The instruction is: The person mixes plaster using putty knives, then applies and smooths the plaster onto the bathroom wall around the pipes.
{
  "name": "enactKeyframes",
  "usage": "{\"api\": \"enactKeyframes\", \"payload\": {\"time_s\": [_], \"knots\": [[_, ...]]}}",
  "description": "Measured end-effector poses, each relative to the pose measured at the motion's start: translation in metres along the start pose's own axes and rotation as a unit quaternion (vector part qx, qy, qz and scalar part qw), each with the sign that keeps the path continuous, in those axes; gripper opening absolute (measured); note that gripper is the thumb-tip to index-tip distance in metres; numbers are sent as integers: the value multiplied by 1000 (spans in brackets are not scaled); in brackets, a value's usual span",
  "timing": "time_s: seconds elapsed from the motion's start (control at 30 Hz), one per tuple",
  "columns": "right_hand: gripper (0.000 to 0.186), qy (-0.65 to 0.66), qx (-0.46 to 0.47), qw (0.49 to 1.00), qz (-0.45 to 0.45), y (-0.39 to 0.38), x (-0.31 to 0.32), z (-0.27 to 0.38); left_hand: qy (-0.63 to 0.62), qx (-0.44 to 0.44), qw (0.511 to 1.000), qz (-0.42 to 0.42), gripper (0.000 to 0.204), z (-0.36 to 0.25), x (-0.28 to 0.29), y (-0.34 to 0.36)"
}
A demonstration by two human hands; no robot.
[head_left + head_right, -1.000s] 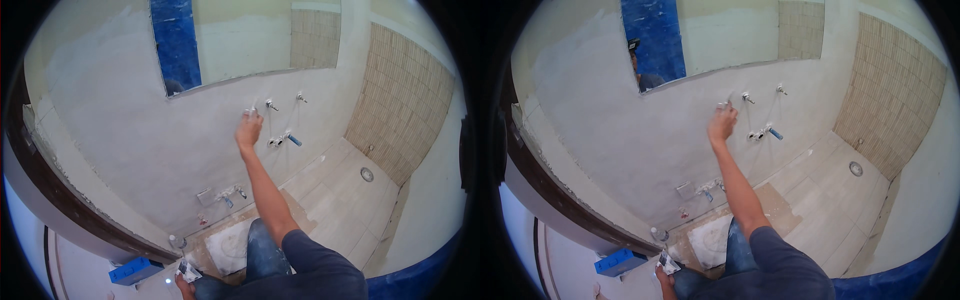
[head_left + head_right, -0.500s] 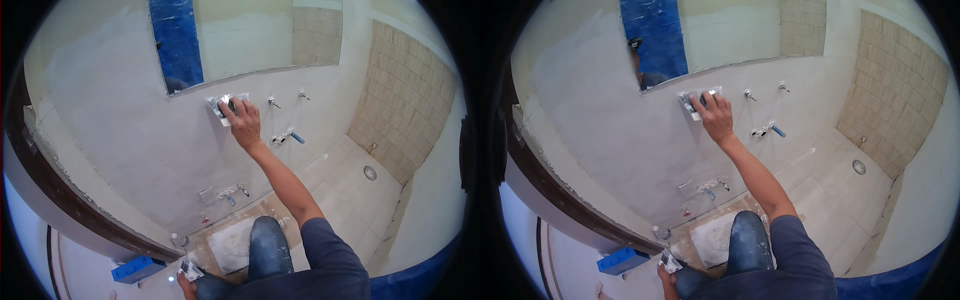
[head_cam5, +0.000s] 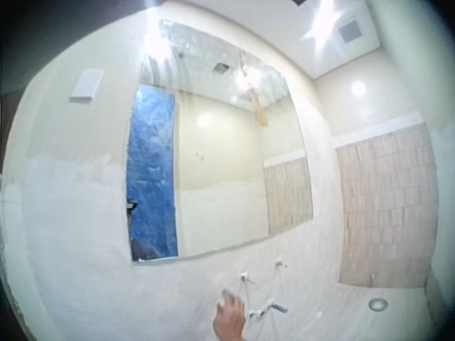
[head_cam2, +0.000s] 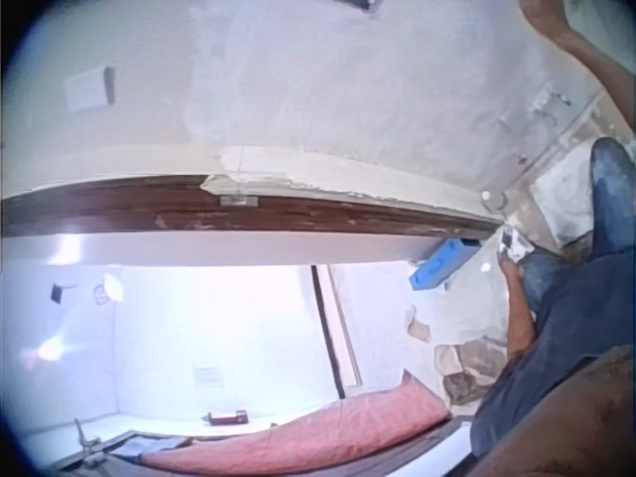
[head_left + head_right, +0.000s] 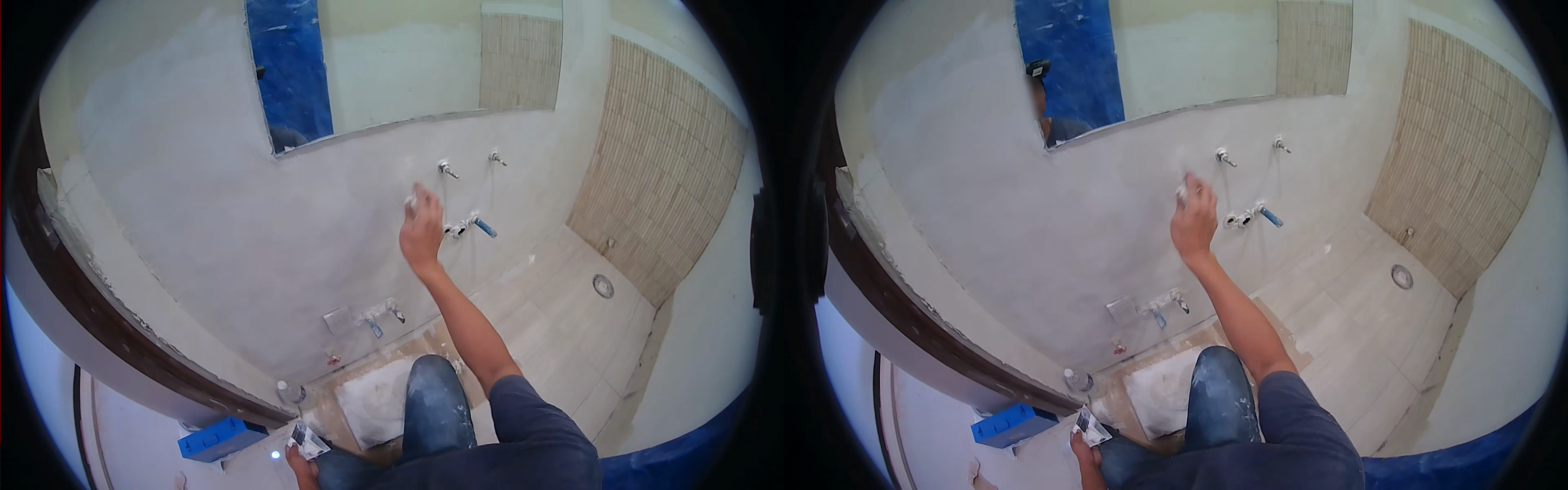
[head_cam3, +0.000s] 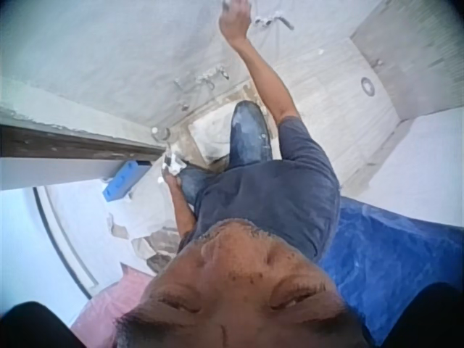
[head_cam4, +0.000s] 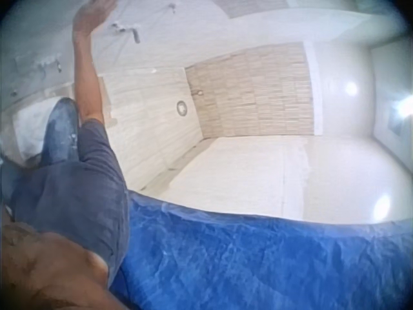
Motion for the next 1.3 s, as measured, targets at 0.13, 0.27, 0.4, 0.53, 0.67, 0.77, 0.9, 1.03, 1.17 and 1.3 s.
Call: {"api": "enactKeyframes", "payload": {"time_s": [0.13, 0.27, 0.4, 0.53, 0.67, 0.77, 0.9, 1.03, 1.17, 1.3], "knots": [[45, -52, -134, 989, -19, 42, -31, -5, 2, -1, 1000, 19, 33, 1, 0, 4], [50, -64, -114, 991, -22, 15, -52, 57, 0, -1, 1000, 4, 33, 0, 1, 2], [58, -45, 102, 993, 32, -43, -46, 122, 5, 6, 1000, 24, 32, -1, -4, -3], [63, 19, 157, 982, 99, -42, -31, 101, -13, 1, 1000, -7, 31, -6, 4, 2], [59, -39, 46, 998, -35, 16, -13, 18, -7, 4, 1000, -1, 38, -1, 1, -1], [60, -85, 67, 988, -106, 36, -28, 3, 5, -6, 1000, -7, 38, -2, 7, 7], [60, -133, 156, 977, -57, -10, -47, 35, 17, 1, 1000, -12, 38, -1, 3, 3], [53, -47, 218, 971, 87, -55, -41, 42, -3, -8, 1000, 0, 32, -5, 3, 1], [46, -19, -47, 999, -3, -17, -24, -10, -9, -8, 1000, 17, 31, -5, 3, 4], [45, -52, -228, 971, -49, 32, -39, -31, -21, 25, 999, 17, 32, 3, -2, 3]]}}
Point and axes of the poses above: each hand's wrist, its own y-axis towards the middle knuckle, its own x-axis out of the back of the hand, z = x × y, the point moved 8 cm from there along y, towards the middle knuckle, and after that the axes turned 14 degrees about -z, right-handed, at the moved point
